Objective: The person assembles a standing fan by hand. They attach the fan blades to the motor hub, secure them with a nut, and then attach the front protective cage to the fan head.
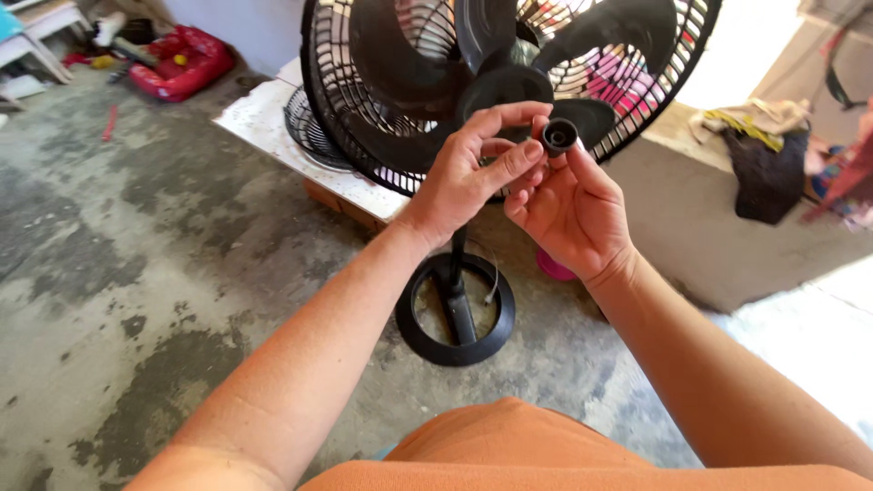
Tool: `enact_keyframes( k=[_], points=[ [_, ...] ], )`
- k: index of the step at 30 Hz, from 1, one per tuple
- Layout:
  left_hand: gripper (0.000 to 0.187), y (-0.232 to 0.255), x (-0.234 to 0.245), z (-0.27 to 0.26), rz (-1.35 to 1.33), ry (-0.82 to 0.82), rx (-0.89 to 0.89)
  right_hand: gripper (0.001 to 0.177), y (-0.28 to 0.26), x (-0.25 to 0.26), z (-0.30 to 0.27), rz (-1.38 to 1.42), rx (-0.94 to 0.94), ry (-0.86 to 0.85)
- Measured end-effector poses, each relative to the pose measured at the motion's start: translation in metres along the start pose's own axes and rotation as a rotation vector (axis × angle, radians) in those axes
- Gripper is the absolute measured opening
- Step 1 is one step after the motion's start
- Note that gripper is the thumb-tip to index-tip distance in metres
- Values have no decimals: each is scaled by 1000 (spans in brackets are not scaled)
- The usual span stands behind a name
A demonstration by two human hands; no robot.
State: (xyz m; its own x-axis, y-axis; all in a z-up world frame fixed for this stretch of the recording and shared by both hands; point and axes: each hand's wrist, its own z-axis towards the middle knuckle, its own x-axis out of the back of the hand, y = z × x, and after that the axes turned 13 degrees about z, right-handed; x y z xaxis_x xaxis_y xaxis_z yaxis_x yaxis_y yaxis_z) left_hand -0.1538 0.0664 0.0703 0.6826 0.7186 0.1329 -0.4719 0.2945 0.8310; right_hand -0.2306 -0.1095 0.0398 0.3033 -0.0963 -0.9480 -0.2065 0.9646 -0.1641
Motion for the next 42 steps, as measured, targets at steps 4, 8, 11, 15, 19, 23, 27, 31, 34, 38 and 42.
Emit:
enact_keyframes(
  k=[4,8,11,15,19,23,27,31,34,38,42],
  points=[
    [42,1,-3,6,72,10,-14,36,-18,1,8,-90,-92,-51],
    [41,-12,-6,2,205,100,-2,36,-39,7,15,-247,-124,2],
    [38,-25,-2,-2,305,227,49,30,-42,18,27,-551,-23,170],
    [39,-43,8,0,513,354,-18,27,-35,39,38,-887,174,514],
    [53,-53,23,15,583,376,-29,28,-33,48,53,-1052,365,511],
    [63,-60,43,33,650,390,-220,28,-25,43,79,-1230,513,591],
    [69,-79,56,46,552,350,-152,29,-16,43,100,-1397,600,658],
    [71,-103,61,55,598,341,-228,30,-12,49,110,-1430,676,674],
    [72,-118,62,60,562,288,-94,31,-13,50,114,-1441,701,700],
    [63,-131,63,56,657,245,-167,32,-12,49,117,-1465,689,739],
    [52,-137,64,57,711,279,-256,32,-9,47,122,-1380,701,771]
  ],
)
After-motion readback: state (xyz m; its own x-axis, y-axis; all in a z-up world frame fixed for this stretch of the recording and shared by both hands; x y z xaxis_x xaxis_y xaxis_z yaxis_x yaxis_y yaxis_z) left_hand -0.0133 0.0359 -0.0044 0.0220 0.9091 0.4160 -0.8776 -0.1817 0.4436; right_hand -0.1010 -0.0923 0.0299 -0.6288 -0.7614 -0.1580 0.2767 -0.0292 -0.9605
